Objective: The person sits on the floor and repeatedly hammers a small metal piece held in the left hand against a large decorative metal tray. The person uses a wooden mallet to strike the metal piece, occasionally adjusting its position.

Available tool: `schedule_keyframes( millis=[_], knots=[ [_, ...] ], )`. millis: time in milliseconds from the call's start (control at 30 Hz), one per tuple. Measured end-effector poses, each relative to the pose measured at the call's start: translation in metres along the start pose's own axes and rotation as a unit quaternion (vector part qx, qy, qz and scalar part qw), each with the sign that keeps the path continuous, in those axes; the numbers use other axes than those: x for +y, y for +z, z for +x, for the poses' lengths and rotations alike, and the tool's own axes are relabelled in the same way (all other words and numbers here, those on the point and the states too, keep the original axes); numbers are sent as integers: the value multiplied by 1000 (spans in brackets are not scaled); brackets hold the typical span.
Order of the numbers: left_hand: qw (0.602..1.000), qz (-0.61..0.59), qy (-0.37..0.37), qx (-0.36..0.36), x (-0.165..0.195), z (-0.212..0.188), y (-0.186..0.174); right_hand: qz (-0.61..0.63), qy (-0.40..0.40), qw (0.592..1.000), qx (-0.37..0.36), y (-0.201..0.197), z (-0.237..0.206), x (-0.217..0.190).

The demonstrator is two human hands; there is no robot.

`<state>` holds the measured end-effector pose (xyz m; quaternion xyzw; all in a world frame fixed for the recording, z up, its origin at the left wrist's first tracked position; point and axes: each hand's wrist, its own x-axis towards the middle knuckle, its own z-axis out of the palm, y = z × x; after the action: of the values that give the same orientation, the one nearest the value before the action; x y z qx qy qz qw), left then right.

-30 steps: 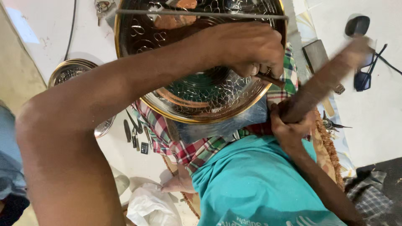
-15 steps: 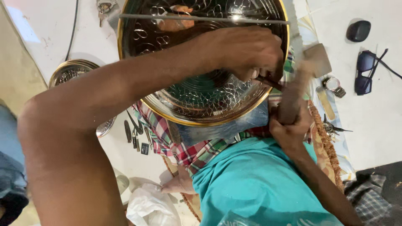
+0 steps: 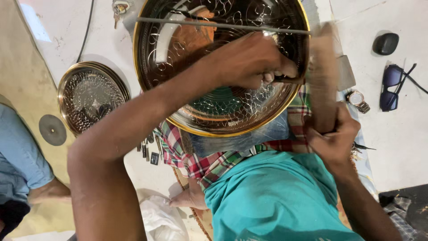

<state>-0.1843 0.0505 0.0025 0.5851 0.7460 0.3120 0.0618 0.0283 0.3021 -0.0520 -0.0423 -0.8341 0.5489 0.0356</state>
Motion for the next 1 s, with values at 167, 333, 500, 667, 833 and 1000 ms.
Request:
schedule_keyframes(
  millis=[167,333,500,667,833,1000],
  knots=[
    [988,-42,-126,73,21,-14,2,-20,18,999,-29,-18,28,-19],
    [964,1,-225,144,42,-25,18,-73,-52,986,-138,-47,69,-33],
    [932,15,-264,247,62,-36,36,-202,-36,959,-198,-57,114,-72],
    [874,-14,-345,342,80,-39,59,-394,-101,863,-300,-53,151,-110],
    [831,68,-338,436,87,-35,75,-398,-76,850,-338,-49,169,-135],
    [775,-82,-330,533,85,-30,72,-450,-70,820,-345,-44,167,-125]
  ],
)
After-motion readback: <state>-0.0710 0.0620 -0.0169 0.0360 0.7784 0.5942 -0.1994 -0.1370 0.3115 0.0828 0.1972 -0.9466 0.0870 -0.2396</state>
